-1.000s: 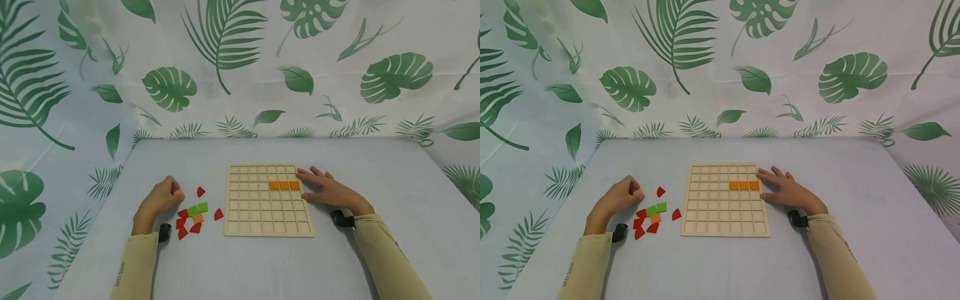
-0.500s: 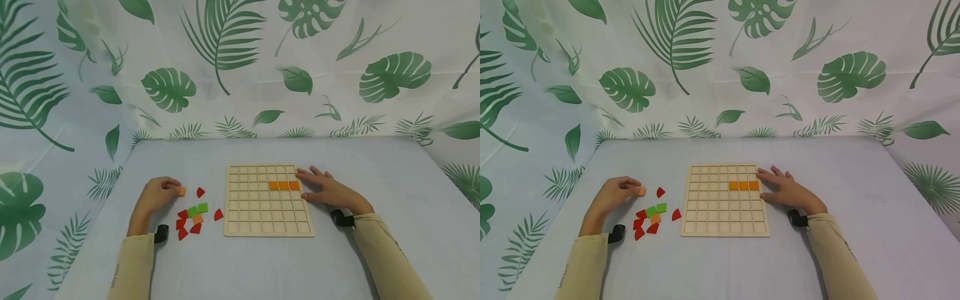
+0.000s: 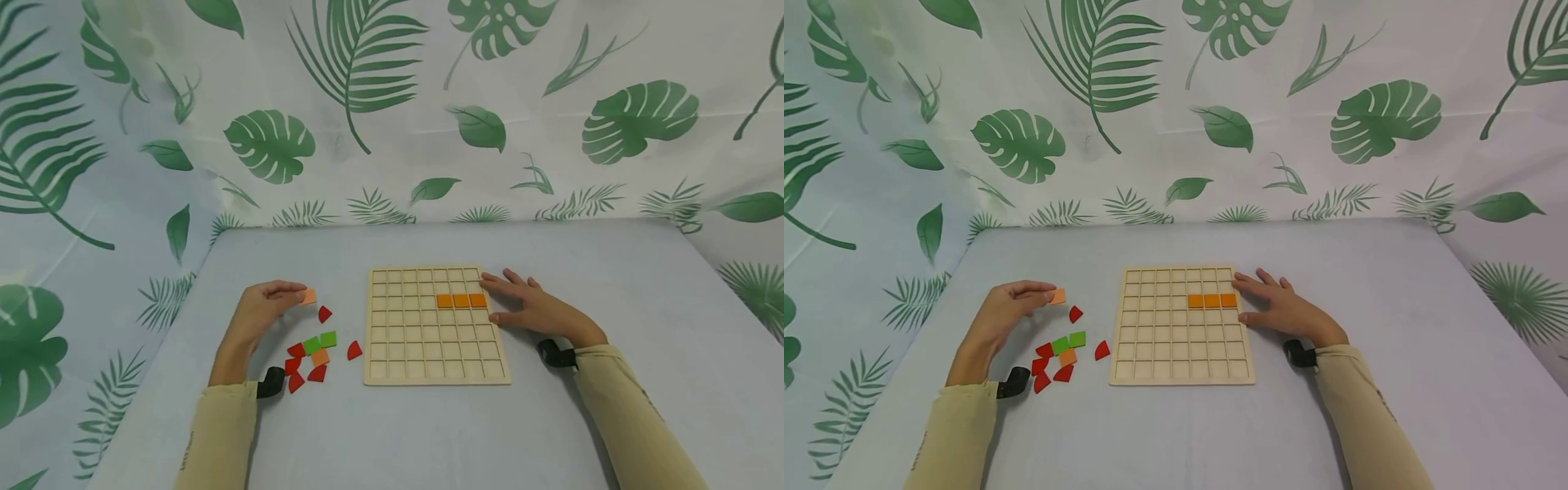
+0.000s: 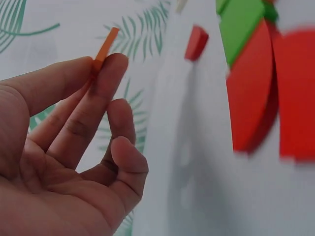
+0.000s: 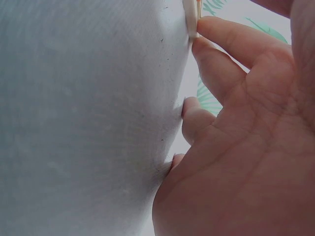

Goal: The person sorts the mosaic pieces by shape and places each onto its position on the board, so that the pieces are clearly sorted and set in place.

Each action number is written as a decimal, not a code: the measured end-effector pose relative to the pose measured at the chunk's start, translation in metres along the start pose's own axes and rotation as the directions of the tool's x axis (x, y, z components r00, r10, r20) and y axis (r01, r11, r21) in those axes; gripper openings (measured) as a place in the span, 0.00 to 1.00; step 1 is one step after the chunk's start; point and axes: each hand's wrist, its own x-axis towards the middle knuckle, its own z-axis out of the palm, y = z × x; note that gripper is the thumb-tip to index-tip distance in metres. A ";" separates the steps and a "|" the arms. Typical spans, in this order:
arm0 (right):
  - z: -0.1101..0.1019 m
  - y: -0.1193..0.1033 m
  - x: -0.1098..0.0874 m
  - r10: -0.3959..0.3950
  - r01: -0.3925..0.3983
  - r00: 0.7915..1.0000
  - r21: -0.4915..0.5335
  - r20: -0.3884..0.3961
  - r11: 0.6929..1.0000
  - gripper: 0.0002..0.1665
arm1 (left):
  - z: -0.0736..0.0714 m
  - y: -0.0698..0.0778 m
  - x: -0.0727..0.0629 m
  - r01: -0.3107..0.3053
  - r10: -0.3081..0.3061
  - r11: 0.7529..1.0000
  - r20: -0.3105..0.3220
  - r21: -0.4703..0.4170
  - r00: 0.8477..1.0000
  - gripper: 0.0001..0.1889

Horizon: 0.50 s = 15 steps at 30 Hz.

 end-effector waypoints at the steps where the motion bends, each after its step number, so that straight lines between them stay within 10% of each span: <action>1: 0.000 0.000 0.000 0.000 0.000 1.000 0.000 -0.001 1.000 0.49 | 0.002 0.002 0.000 -0.009 0.009 1.000 0.006 -0.014 1.000 0.20; 15: -0.001 -0.002 -0.001 0.011 -0.011 1.000 -0.001 0.001 1.000 0.49 | 0.029 0.023 0.004 -0.068 0.073 0.990 0.044 -0.120 0.996 0.17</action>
